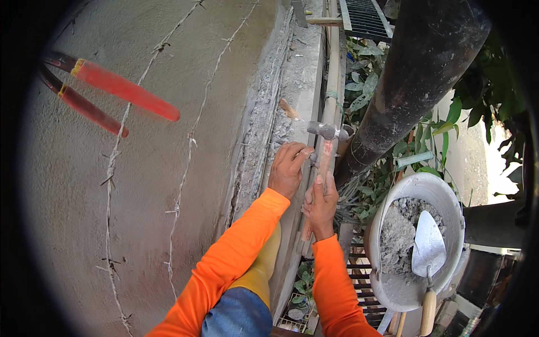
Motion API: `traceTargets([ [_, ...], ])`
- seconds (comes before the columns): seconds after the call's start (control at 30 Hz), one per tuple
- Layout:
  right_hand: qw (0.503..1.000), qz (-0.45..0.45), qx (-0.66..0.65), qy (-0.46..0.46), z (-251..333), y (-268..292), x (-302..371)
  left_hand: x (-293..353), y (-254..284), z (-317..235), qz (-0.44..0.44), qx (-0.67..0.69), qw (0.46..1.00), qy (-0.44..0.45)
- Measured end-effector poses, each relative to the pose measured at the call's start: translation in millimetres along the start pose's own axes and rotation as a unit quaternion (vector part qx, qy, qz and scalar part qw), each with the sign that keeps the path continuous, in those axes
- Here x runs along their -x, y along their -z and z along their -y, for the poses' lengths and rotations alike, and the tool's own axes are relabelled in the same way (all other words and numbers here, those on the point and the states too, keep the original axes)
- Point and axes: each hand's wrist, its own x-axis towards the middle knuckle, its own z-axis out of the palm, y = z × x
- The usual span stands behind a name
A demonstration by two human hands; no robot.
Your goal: The person uses a trowel to scrape and smooth a concrete ledge, then switches to a hammer and chisel to chip away sections of the ledge. They repeatedly remove debris with the trowel and continue chiseling along the same area.
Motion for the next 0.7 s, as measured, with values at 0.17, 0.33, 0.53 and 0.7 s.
traceTargets([
  [0.17, 0.999, -0.042, 0.028, -0.02, -22, 14, 15, 19, -21, 33, 0.023, -0.015, 0.997, 0.068],
  [0.33, 0.994, -0.085, 0.008, -0.061, -37, 15, 31, 49, -52, 43, 0.106, -0.045, 0.992, 0.055],
  [0.53, 0.992, -0.097, 0.009, -0.081, -48, 13, 38, 58, -51, 75, 0.127, -0.102, 0.982, 0.099],
  [0.7, 0.991, -0.124, -0.021, -0.052, -73, 5, 30, 60, -48, 75, 0.078, -0.078, 0.987, 0.115],
])
